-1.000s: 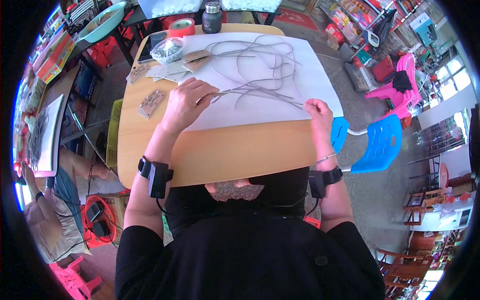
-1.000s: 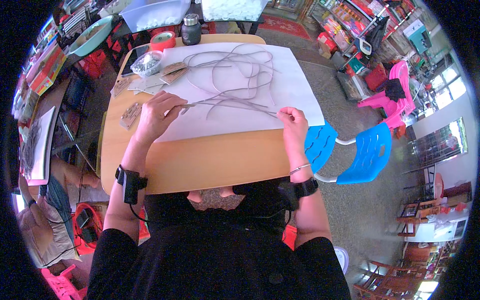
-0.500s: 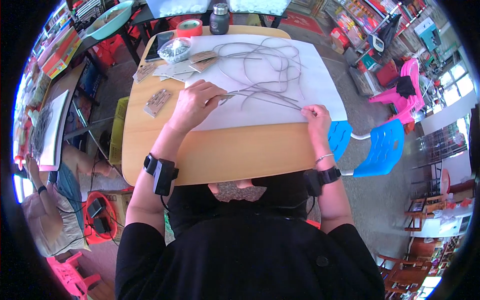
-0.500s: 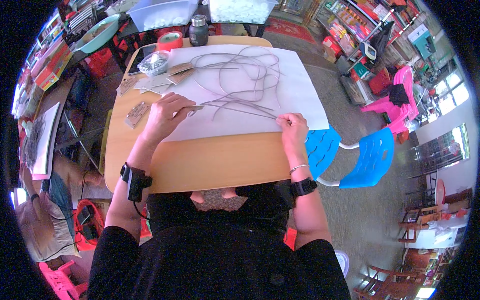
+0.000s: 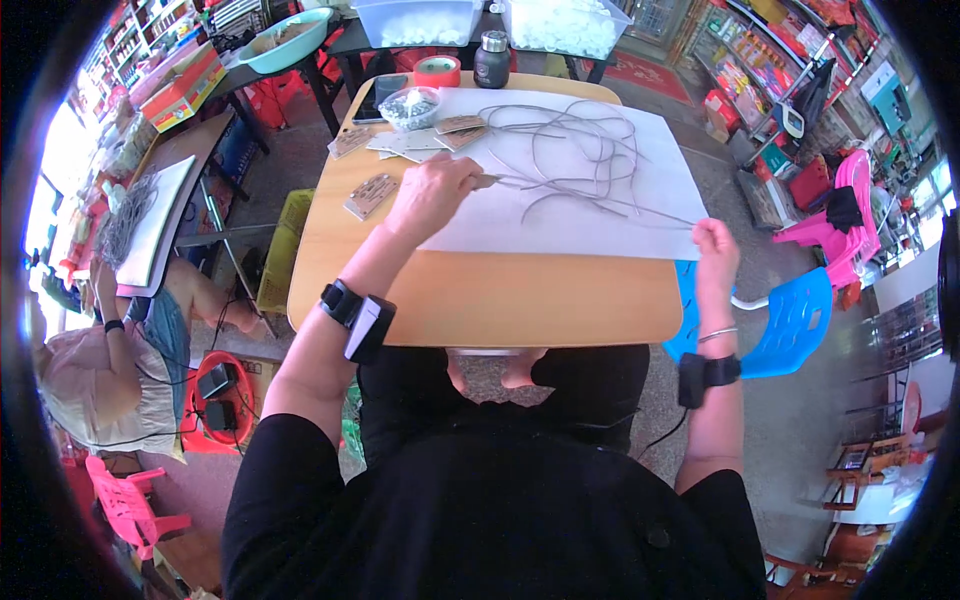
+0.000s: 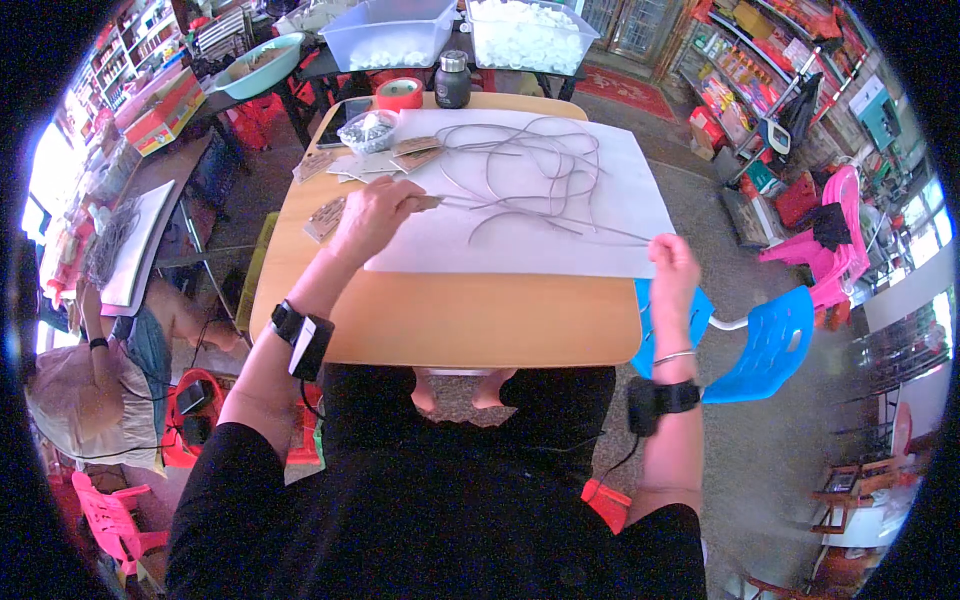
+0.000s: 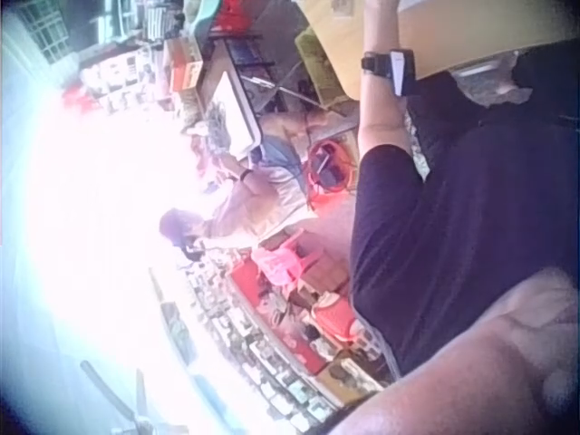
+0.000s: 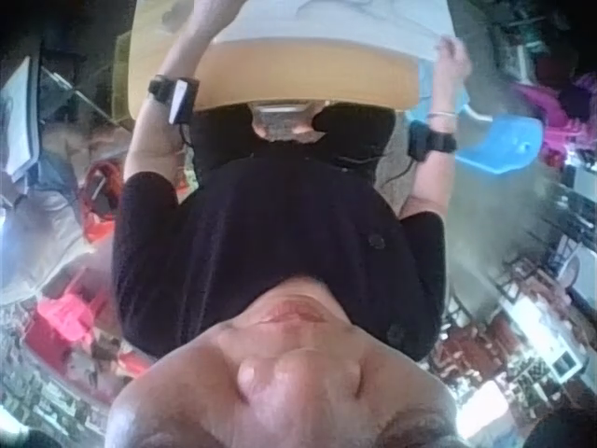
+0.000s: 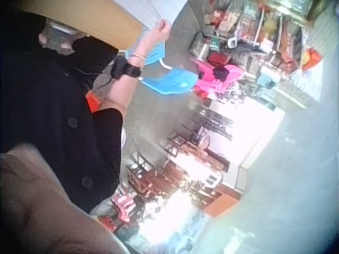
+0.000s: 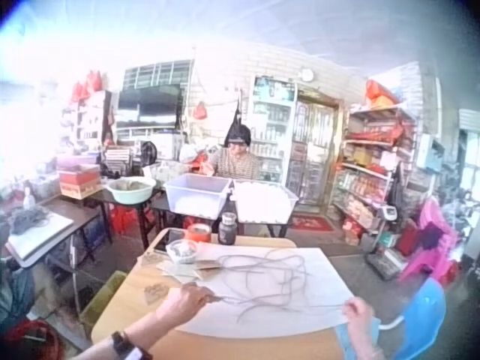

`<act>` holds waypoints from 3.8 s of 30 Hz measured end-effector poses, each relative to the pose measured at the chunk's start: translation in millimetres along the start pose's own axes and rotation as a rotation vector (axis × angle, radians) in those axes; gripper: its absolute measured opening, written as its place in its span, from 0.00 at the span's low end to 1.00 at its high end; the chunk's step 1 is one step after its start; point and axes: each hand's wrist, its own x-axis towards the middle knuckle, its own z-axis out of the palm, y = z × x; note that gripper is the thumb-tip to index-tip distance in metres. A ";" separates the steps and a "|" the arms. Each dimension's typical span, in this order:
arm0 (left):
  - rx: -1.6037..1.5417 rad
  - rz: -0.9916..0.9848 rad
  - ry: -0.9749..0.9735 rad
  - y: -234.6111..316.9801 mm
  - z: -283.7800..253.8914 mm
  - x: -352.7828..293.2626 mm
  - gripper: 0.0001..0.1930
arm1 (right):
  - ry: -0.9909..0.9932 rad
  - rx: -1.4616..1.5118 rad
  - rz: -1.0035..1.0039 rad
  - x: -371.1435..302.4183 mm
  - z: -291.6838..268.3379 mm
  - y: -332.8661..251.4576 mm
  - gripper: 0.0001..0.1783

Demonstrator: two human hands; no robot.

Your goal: The recorder manually laces a string through pre-cut material pieces to assemble a shoe component.

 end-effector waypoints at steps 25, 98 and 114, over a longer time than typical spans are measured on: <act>-1.043 -0.664 -0.274 31.1 -5.9 -56.8 0.13 | -0.519 0.708 0.240 30.0 46.9 -76.9 0.11; -1.432 -1.013 -0.024 -4.3 45.5 -5.3 0.13 | -0.784 0.666 0.282 -23.2 159.4 -174.0 0.10; -1.390 -0.871 -0.120 -7.7 42.8 -9.7 0.14 | -0.905 0.071 0.040 21.6 195.2 -124.4 0.08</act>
